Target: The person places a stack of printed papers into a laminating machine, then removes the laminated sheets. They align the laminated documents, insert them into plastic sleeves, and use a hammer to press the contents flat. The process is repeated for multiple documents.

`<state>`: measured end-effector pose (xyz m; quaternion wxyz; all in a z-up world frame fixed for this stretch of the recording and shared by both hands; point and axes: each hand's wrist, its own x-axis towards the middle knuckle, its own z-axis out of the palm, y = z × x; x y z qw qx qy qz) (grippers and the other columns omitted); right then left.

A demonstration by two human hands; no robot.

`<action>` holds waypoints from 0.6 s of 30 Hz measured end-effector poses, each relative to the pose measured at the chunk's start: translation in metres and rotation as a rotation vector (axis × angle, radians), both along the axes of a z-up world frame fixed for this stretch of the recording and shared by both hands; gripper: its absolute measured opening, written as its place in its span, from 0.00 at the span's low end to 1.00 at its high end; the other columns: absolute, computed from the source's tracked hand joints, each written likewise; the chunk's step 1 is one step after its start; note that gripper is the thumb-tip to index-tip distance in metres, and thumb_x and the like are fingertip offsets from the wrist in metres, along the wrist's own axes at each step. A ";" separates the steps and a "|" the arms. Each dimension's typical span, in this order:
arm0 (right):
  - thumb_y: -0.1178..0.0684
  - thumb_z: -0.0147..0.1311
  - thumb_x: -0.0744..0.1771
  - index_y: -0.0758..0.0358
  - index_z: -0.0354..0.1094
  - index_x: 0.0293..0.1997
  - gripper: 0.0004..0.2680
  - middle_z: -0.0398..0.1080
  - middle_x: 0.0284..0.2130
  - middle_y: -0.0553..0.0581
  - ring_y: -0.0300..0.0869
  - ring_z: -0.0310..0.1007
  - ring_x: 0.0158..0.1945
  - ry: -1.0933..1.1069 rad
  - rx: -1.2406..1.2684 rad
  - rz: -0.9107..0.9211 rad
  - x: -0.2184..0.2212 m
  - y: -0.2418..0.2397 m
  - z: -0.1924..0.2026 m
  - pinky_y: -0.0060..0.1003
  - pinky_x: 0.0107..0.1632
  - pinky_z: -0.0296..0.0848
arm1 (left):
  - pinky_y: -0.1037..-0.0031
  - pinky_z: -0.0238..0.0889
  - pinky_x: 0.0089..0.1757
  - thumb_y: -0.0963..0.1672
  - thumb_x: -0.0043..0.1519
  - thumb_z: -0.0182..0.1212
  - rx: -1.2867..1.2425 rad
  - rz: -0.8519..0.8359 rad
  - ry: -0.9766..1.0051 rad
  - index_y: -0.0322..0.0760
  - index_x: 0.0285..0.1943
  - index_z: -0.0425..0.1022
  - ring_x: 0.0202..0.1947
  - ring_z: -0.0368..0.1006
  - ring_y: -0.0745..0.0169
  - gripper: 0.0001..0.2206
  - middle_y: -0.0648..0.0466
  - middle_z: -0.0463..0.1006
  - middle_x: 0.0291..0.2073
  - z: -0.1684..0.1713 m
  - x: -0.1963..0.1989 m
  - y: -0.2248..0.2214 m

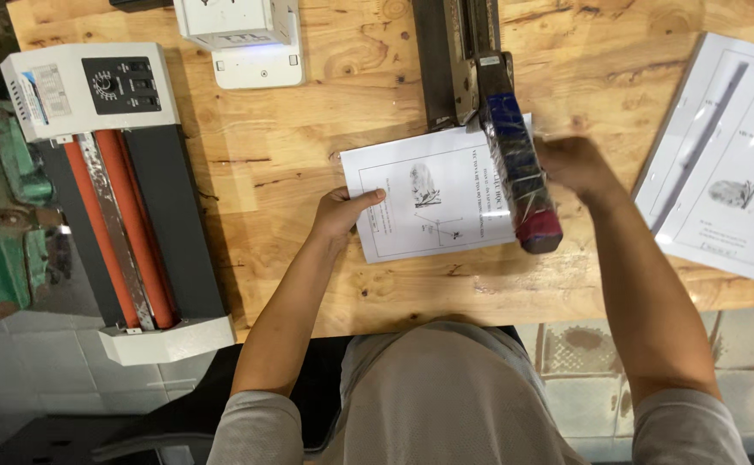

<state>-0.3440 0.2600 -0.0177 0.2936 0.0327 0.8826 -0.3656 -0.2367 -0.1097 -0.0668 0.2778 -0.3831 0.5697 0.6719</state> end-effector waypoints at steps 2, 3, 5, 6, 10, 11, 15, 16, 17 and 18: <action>0.50 0.63 0.67 0.68 0.68 0.61 0.18 0.69 0.55 0.71 0.52 0.72 0.54 0.235 0.077 -0.126 -0.005 -0.019 0.054 0.42 0.53 0.70 | 0.72 0.74 0.39 0.43 0.49 0.78 -0.004 -0.012 0.019 0.30 0.40 0.83 0.36 0.82 0.62 0.14 0.47 0.86 0.37 -0.001 -0.003 -0.002; 0.51 0.58 0.69 0.61 0.68 0.65 0.17 0.72 0.60 0.62 0.48 0.75 0.56 0.240 0.058 -0.205 -0.010 -0.029 0.082 0.39 0.56 0.72 | 0.72 0.74 0.39 0.43 0.49 0.78 -0.020 -0.019 0.009 0.30 0.39 0.83 0.35 0.82 0.62 0.14 0.47 0.86 0.36 -0.001 -0.004 -0.003; 0.43 0.51 0.70 0.59 0.61 0.70 0.20 0.72 0.61 0.65 0.52 0.68 0.44 0.265 -0.306 -0.326 -0.004 -0.049 0.130 0.43 0.47 0.67 | 0.72 0.75 0.39 0.43 0.49 0.77 -0.023 -0.024 -0.026 0.30 0.39 0.82 0.35 0.82 0.62 0.14 0.47 0.86 0.36 0.002 0.004 -0.003; 0.42 0.51 0.72 0.61 0.60 0.71 0.20 0.67 0.65 0.67 0.54 0.63 0.59 0.359 -0.164 -0.105 0.001 -0.065 0.143 0.49 0.60 0.63 | 0.72 0.75 0.39 0.43 0.49 0.77 -0.008 -0.026 -0.036 0.31 0.40 0.82 0.35 0.82 0.63 0.14 0.47 0.86 0.36 0.003 0.005 -0.001; 0.36 0.51 0.69 0.68 0.52 0.74 0.29 0.54 0.69 0.74 0.62 0.46 0.73 0.914 0.386 0.464 0.034 -0.130 0.131 0.67 0.71 0.37 | 0.67 0.60 0.32 0.43 0.53 0.76 -0.064 -0.101 -0.115 0.29 0.43 0.83 0.32 0.76 0.58 0.14 0.46 0.86 0.36 0.009 -0.008 -0.003; 0.40 0.51 0.70 0.63 0.50 0.75 0.26 0.53 0.72 0.71 0.57 0.44 0.77 0.990 0.362 0.425 0.041 -0.137 0.117 0.65 0.74 0.33 | 0.69 0.65 0.35 0.42 0.52 0.76 0.004 -0.061 -0.025 0.27 0.43 0.82 0.33 0.78 0.59 0.14 0.46 0.86 0.36 0.009 -0.014 -0.007; 0.42 0.45 0.75 0.63 0.36 0.78 0.26 0.43 0.77 0.68 0.52 0.39 0.82 0.757 -0.288 -0.050 0.071 -0.100 0.040 0.49 0.78 0.31 | 0.68 0.74 0.36 0.42 0.53 0.74 0.111 0.006 -0.009 0.26 0.45 0.81 0.33 0.80 0.57 0.15 0.47 0.84 0.36 0.002 0.020 -0.016; 0.42 0.44 0.75 0.64 0.36 0.79 0.26 0.43 0.78 0.67 0.51 0.40 0.82 0.678 -0.485 -0.241 0.065 -0.070 0.026 0.45 0.78 0.34 | 0.67 0.73 0.34 0.43 0.54 0.72 0.127 -0.044 -0.037 0.27 0.46 0.80 0.31 0.80 0.56 0.15 0.47 0.84 0.36 -0.004 0.011 -0.002; 0.42 0.45 0.74 0.64 0.41 0.79 0.25 0.47 0.78 0.66 0.50 0.45 0.81 0.537 -0.724 -0.435 0.059 -0.043 0.013 0.42 0.78 0.40 | 0.68 0.75 0.37 0.42 0.52 0.73 0.172 -0.030 0.014 0.27 0.46 0.81 0.34 0.81 0.57 0.15 0.48 0.85 0.37 -0.009 0.002 0.013; 0.43 0.47 0.73 0.63 0.46 0.79 0.25 0.52 0.78 0.65 0.48 0.50 0.81 0.367 -1.004 -0.592 0.039 -0.034 -0.003 0.39 0.78 0.46 | 0.70 0.76 0.39 0.40 0.51 0.74 0.184 0.017 0.077 0.27 0.46 0.81 0.36 0.82 0.59 0.15 0.48 0.85 0.38 -0.008 -0.010 0.008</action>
